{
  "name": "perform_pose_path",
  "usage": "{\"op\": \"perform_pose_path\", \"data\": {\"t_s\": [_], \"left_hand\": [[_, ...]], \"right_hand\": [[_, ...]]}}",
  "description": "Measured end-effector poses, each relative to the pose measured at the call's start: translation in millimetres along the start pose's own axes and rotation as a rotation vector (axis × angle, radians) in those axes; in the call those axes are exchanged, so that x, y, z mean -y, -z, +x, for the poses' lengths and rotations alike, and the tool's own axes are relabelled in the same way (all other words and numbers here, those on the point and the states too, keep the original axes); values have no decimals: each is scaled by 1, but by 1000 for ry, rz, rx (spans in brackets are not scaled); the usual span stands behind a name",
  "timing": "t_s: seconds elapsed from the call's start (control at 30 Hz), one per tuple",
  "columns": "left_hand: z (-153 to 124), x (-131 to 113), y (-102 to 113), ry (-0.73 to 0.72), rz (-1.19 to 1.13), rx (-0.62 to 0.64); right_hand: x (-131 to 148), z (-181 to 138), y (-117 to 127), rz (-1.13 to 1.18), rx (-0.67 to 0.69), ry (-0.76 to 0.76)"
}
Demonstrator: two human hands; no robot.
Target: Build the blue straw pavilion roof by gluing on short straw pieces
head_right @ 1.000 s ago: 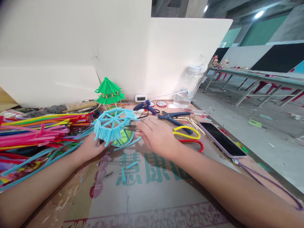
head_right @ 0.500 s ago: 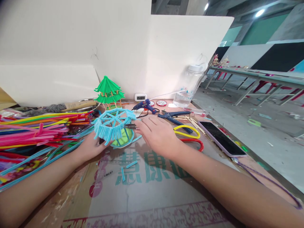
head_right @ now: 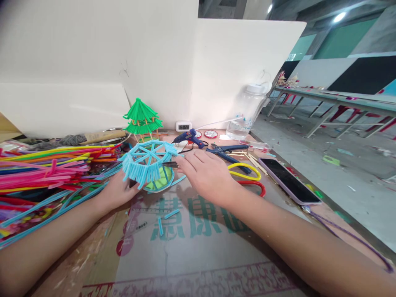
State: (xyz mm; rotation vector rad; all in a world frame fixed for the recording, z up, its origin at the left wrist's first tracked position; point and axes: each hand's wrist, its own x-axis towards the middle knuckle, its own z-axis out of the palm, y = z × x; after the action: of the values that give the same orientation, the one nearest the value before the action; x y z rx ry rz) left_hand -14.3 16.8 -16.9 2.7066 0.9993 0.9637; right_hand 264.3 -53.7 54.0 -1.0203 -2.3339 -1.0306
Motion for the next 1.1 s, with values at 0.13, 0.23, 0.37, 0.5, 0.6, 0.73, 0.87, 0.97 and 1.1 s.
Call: {"op": "perform_pose_path", "data": {"t_s": [0.13,0.23,0.37,0.5,0.6,0.73,0.87,0.97,1.1], "left_hand": [[1,0,0,-19,-11,-1],[2,0,0,-28,-10,-2],[2,0,0,-19,-10,-3],[2,-1,1,0,-21,-9],[2,-1,1,5,-30,-4],[2,-1,0,11,-31,-1],[-1,0,-1,32,-28,12],[-3,1,-3,42,-27,20],[-3,1,-3,34,-45,26]], "right_hand": [[-1,-1,0,18,20,0],[-2,-1,0,55,14,-1],[-3,1,2,125,-4,-18],[-4,2,3,150,-39,-56],[-3,2,2,157,-33,-60],[-2,1,2,152,-32,-54],[-1,1,2,136,-25,-39],[-2,2,2,139,-26,-32],[-1,3,2,112,-31,-26]]}}
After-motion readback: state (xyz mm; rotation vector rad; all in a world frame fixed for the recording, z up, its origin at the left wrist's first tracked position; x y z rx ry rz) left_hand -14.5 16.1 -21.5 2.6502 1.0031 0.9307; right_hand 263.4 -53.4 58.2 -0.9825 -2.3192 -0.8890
